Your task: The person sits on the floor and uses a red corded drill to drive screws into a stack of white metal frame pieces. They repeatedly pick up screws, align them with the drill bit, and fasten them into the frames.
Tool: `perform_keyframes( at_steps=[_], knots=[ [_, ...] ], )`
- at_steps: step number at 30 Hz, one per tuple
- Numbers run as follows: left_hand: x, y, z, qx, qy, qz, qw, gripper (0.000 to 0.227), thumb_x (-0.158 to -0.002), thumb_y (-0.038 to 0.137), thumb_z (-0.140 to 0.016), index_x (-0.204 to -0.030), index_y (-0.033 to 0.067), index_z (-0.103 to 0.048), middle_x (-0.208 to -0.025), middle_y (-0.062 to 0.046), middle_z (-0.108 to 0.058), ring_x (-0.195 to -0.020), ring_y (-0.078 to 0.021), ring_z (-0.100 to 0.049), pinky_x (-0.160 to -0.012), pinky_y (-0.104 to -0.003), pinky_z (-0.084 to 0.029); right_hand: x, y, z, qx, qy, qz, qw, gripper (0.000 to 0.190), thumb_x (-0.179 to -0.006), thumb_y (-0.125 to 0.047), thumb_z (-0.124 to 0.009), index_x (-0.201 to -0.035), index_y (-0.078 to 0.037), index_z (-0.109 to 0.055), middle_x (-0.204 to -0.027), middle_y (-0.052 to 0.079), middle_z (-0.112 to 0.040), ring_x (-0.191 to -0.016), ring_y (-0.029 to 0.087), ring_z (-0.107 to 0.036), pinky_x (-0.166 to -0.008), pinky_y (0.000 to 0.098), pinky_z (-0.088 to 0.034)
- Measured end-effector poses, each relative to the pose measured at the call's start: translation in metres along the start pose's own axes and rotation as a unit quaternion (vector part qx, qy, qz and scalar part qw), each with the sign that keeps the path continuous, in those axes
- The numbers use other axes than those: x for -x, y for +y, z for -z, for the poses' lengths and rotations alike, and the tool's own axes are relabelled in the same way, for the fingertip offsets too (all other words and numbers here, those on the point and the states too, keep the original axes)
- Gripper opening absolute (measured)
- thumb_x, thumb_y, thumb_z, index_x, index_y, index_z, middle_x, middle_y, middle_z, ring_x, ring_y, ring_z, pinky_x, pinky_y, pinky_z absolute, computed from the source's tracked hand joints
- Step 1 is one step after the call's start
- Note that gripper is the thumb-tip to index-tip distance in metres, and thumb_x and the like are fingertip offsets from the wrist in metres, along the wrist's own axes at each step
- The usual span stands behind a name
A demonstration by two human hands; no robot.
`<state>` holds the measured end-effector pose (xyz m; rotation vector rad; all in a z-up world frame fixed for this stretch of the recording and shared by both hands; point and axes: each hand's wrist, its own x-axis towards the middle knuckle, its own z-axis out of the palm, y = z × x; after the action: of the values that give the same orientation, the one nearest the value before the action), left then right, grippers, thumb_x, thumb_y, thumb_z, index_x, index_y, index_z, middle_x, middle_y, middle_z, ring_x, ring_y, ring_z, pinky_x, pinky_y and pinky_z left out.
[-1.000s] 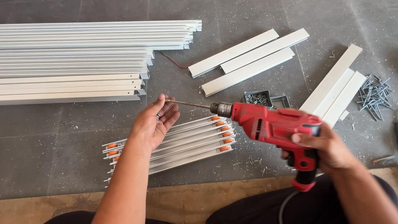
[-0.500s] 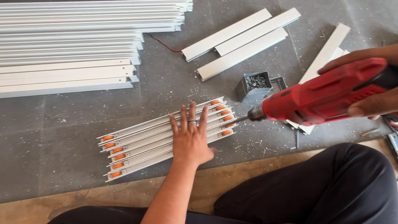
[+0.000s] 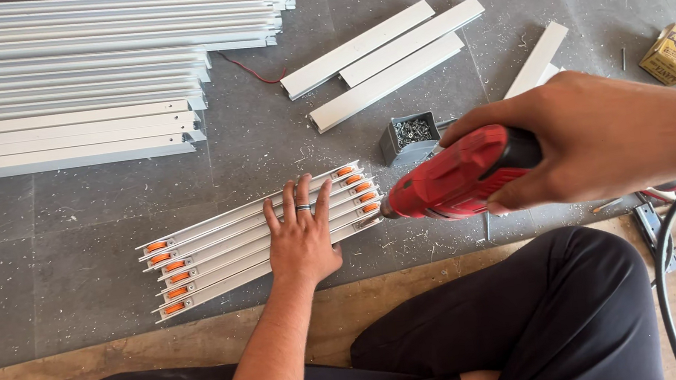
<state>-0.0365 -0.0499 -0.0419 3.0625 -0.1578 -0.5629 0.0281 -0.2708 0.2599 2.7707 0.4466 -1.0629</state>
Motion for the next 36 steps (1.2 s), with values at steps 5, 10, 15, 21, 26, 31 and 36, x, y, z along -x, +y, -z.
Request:
perform_keyframes(
  at_steps=[5, 10, 15, 21, 26, 31, 36],
  knots=[
    [-0.002, 0.001, -0.003, -0.011, 0.000, 0.003, 1.000, 0.123, -0.071, 0.048, -0.084, -0.163, 0.0266, -0.005, -0.167, -0.010, -0.010, -0.155, -0.0299, -0.011, -0.123, -0.063, -0.010, -0.004, -0.003, -0.002, -0.006, 0.009, 0.023, 1.000, 0.081, -0.073, -0.047, -0.084, -0.149, -0.039, -0.055, -0.084, 0.007, -0.082, -0.072, 0.023, -0.076, -0.071, 0.0389, -0.062],
    [-0.004, 0.000, -0.007, -0.018, -0.001, 0.001, 1.000, 0.124, -0.070, 0.049, -0.085, -0.163, 0.0267, -0.006, -0.167, -0.012, -0.009, -0.154, -0.0308, -0.012, -0.122, -0.064, -0.011, -0.004, -0.009, 0.000, 0.016, 0.007, 0.031, 0.999, 0.079, -0.073, -0.049, -0.083, -0.147, -0.040, -0.055, -0.079, 0.006, -0.081, -0.074, 0.022, -0.078, -0.076, 0.0393, -0.061],
    [-0.006, 0.000, -0.012, -0.019, 0.003, 0.001, 1.000, 0.125, -0.069, 0.049, -0.085, -0.163, 0.0262, -0.006, -0.167, -0.012, -0.010, -0.154, -0.0313, -0.013, -0.121, -0.065, -0.013, 0.000, -0.016, 0.004, 0.032, 0.002, 0.025, 0.999, 0.076, -0.076, -0.047, -0.082, -0.147, -0.042, -0.055, -0.073, 0.006, -0.079, -0.072, 0.023, -0.078, -0.077, 0.0392, -0.060],
    [-0.008, -0.001, -0.016, -0.011, 0.009, -0.001, 1.000, 0.127, -0.067, 0.050, -0.086, -0.163, 0.0258, -0.006, -0.166, -0.013, -0.011, -0.154, -0.0328, -0.013, -0.121, -0.067, -0.013, 0.000, -0.019, 0.004, 0.042, -0.006, 0.019, 0.999, 0.075, -0.077, -0.048, -0.083, -0.146, -0.042, -0.053, -0.071, 0.006, -0.079, -0.071, 0.022, -0.079, -0.077, 0.0386, -0.060],
    [-0.008, -0.001, -0.017, -0.015, 0.011, -0.001, 1.000, 0.127, -0.067, 0.049, -0.086, -0.163, 0.0254, -0.006, -0.166, -0.013, -0.011, -0.154, -0.0328, -0.013, -0.121, -0.067, -0.014, 0.000, -0.019, 0.004, 0.042, 0.000, 0.029, 0.999, 0.077, -0.076, -0.049, -0.081, -0.148, -0.041, -0.054, -0.072, 0.007, -0.079, -0.071, 0.022, -0.077, -0.077, 0.0386, -0.060],
    [-0.006, 0.000, -0.014, -0.013, 0.007, 0.003, 1.000, 0.126, -0.067, 0.049, -0.086, -0.163, 0.0263, -0.007, -0.166, -0.012, -0.011, -0.154, -0.0314, -0.012, -0.121, -0.067, -0.013, 0.002, -0.023, 0.008, 0.059, -0.015, 0.017, 0.998, 0.075, -0.080, -0.050, -0.078, -0.150, -0.037, -0.054, -0.075, 0.006, -0.080, -0.072, 0.021, -0.079, -0.077, 0.0366, -0.060],
    [-0.004, 0.001, -0.007, -0.004, 0.011, 0.005, 1.000, 0.125, -0.067, 0.049, -0.086, -0.162, 0.0250, -0.009, -0.166, -0.011, -0.012, -0.154, -0.0311, -0.011, -0.122, -0.066, -0.012, 0.008, -0.032, 0.015, 0.033, 0.000, 0.037, 0.999, 0.070, -0.078, -0.053, -0.081, -0.141, -0.037, -0.057, -0.084, 0.005, -0.080, -0.078, 0.023, -0.078, -0.080, 0.0397, -0.060]
  ],
)
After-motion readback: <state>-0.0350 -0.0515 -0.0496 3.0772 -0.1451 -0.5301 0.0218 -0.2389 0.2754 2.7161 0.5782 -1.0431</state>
